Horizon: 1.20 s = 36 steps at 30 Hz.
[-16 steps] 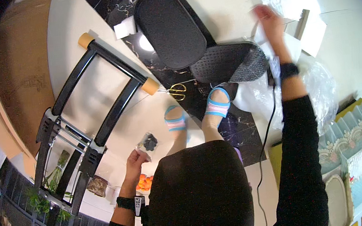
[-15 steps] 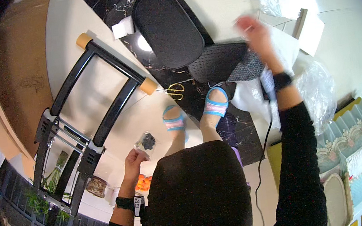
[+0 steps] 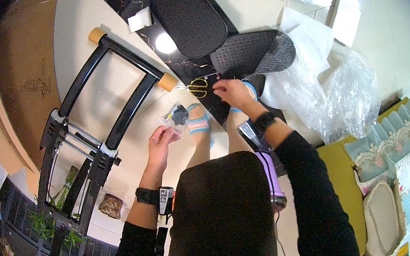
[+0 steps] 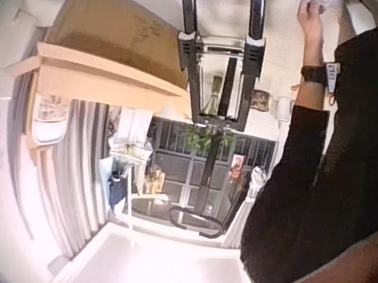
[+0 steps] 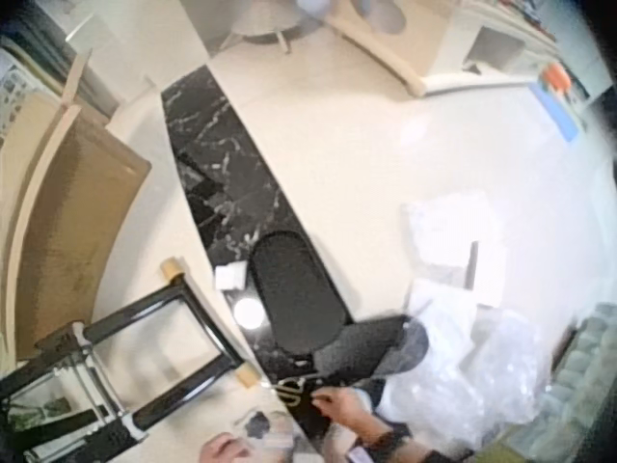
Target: The person assembles a black metal frame by connecting a long curved bar to a rectangular base. They then open a small plastic bag, remove small hardware pieces, and place them on the floor. The person briefly walks to a nearby table and picks up a white object before returning to the assembly area.
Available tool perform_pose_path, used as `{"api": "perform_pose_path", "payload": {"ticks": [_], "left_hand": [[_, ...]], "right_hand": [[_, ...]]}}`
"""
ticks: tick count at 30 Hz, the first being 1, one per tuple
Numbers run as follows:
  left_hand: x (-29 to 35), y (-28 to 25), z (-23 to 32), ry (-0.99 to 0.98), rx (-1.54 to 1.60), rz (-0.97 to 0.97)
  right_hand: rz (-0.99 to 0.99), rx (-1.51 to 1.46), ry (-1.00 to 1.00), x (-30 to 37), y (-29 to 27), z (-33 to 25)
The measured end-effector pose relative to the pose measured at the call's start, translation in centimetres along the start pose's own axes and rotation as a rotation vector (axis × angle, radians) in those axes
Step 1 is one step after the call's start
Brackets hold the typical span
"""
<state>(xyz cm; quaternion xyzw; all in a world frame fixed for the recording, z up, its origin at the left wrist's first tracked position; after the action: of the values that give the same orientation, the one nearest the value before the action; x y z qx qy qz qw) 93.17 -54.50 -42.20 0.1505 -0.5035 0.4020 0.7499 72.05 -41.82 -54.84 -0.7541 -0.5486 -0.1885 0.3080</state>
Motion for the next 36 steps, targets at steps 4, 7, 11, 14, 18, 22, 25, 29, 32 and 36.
{"api": "perform_pose_path", "payload": {"ticks": [4, 7, 11, 14, 18, 22, 25, 29, 32, 36], "left_hand": [[3.9, 2.6, 2.7, 0.0, 0.039, -0.054], [8.1, 4.1, 4.7, 0.022, 0.103, -0.037], [13.0, 3.8, 7.6, 0.154, 0.034, 0.035], [16.1, 3.8, 8.7, 0.228, 0.04, -0.039], [19.3, 1.6, 9.2, 0.253, -0.123, -0.185], [22.0, -0.7, 9.5, 0.33, -0.066, -0.225], [24.1, -3.9, 9.2, 0.379, -0.129, -0.227], [27.2, -9.3, 5.8, 0.381, -0.209, -0.207], [30.9, -13.1, 1.8, 0.487, -0.312, -0.069], [36.6, -17.5, -1.8, 0.53, -0.23, -0.029]], "right_hand": [[-0.157, -0.303, -0.086, 8.3, -1.8, -10.6], [0.143, 0.047, -0.377, 14.1, -2.0, -19.4], [0.456, 0.207, -0.243, 18.8, -1.9, -24.9], [0.566, 0.041, -0.117, 22.3, -1.3, -26.0], [0.567, -0.209, 0.06, 26.3, -0.1, -26.4], [0.636, -0.257, 0.012, 28.9, 1.9, -28.7], [0.597, -0.468, 0.149, 30.8, 5.2, -30.1], [0.577, -0.661, -0.021, 35.0, 10.9, -32.0], [0.614, -0.395, 0.058, 39.2, 15.7, -32.6], [0.65, -0.442, 0.066, 44.6, 19.9, -34.9]]}}
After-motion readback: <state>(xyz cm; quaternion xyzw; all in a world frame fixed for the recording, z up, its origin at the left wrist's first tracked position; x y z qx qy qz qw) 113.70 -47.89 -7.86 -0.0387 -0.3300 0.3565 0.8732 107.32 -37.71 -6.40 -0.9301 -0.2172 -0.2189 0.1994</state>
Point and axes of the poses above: each hand's wrist, its own x-axis away from the middle knuckle, its own y-axis out of the palm, z = x × y, the point moved 4 cm from there along -x, towards the middle knuckle, and after that the axes turned 6 degrees about z, right-handed, at the moved point
